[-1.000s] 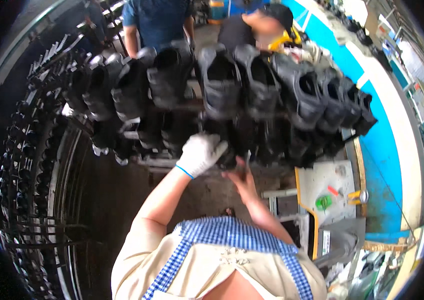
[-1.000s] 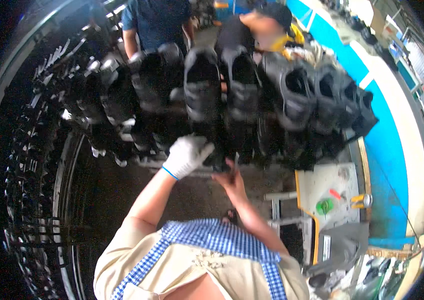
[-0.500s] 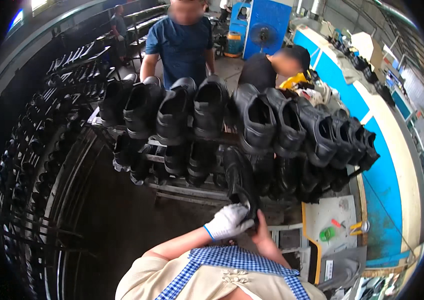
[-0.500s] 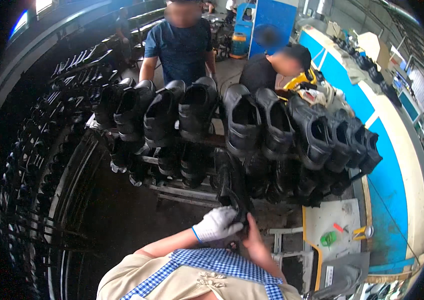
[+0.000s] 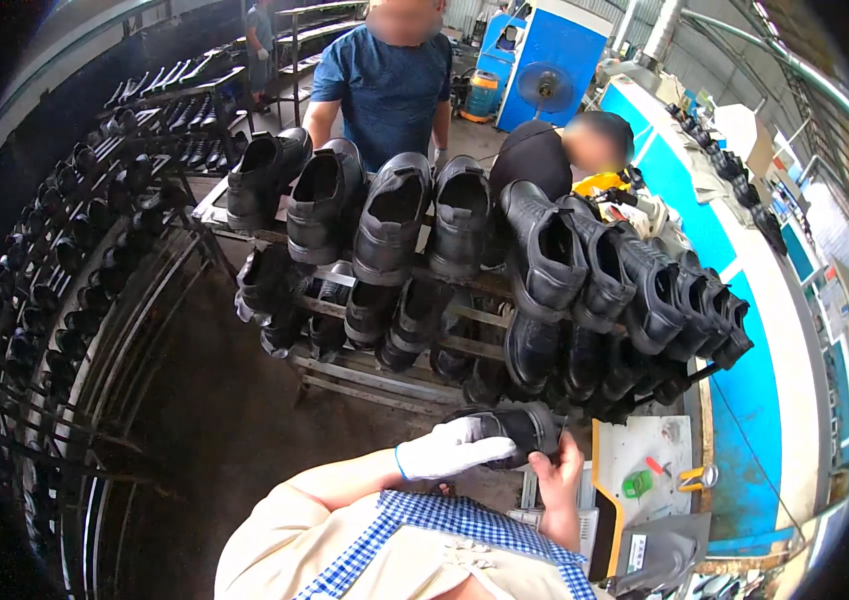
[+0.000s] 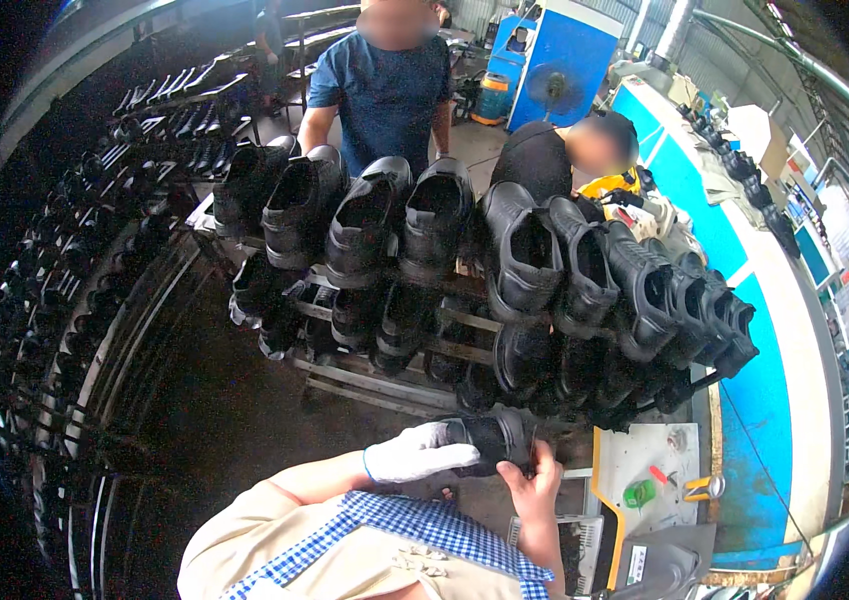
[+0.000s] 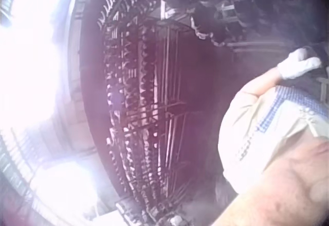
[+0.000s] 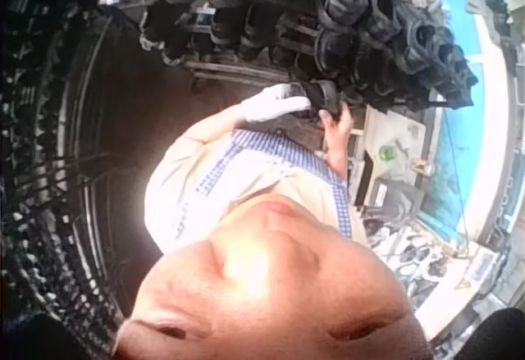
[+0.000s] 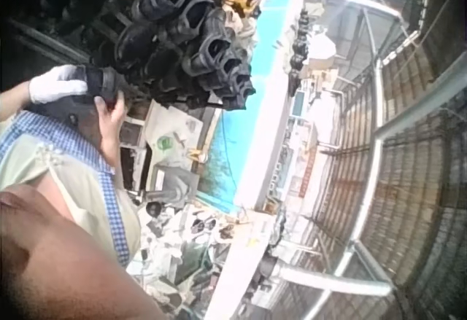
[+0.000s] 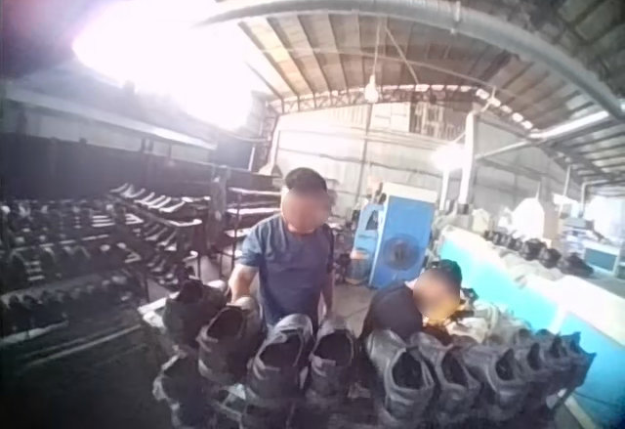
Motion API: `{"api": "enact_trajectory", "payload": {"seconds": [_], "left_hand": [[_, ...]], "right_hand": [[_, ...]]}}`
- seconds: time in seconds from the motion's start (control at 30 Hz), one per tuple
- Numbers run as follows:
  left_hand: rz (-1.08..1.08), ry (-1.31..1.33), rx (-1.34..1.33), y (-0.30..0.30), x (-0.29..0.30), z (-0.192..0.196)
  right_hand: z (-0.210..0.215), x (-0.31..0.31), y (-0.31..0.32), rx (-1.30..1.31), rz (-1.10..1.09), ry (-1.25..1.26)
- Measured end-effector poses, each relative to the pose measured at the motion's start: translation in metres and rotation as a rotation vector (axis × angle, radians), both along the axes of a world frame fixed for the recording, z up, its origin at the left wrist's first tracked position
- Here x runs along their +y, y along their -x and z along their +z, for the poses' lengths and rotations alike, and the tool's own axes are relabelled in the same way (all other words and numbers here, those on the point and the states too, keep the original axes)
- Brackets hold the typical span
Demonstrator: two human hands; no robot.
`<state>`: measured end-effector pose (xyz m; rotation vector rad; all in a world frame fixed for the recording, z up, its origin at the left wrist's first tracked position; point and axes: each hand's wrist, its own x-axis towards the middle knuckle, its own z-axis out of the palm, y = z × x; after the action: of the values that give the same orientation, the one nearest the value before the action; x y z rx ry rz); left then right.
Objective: The person repeatedly picks up black shoes from a rack, uses a small metal tool to scrape or pry at the sole and heel areas, and then places the shoes back on the rack. This process is repeated for multiple shoes in a factory setting.
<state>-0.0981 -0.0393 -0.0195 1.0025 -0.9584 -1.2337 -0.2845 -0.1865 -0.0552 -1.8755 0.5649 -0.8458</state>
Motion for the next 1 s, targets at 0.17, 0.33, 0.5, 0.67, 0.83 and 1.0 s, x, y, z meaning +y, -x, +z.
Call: {"api": "enact_trajectory", "payload": {"seconds": [0.17,0.33,0.5,0.67,0.83,1.0], "left_hand": [[0.071,-0.121,0.022,-0.004,0.009,-0.011],[0.165,-0.289,-0.027,-0.012,0.017,-0.028],[0.181,-0.227,-0.137,-0.005,0.024,-0.052],[0.223,-0.221,-0.178,-0.002,0.026,-0.063],[0.162,-0.290,-0.070,-0.004,0.025,-0.067],[0.262,-0.218,0.011,0.003,0.025,-0.079]], "right_hand": [[0.030,0.013,-0.022,0.106,-0.005,0.191],[0.037,0.009,-0.047,0.229,0.138,0.529],[0.037,0.009,-0.048,0.298,0.257,0.771],[0.037,0.014,-0.049,0.441,0.330,0.949],[0.023,0.006,-0.054,0.561,0.374,0.796],[0.019,0.006,-0.053,0.450,0.368,0.750]]}}
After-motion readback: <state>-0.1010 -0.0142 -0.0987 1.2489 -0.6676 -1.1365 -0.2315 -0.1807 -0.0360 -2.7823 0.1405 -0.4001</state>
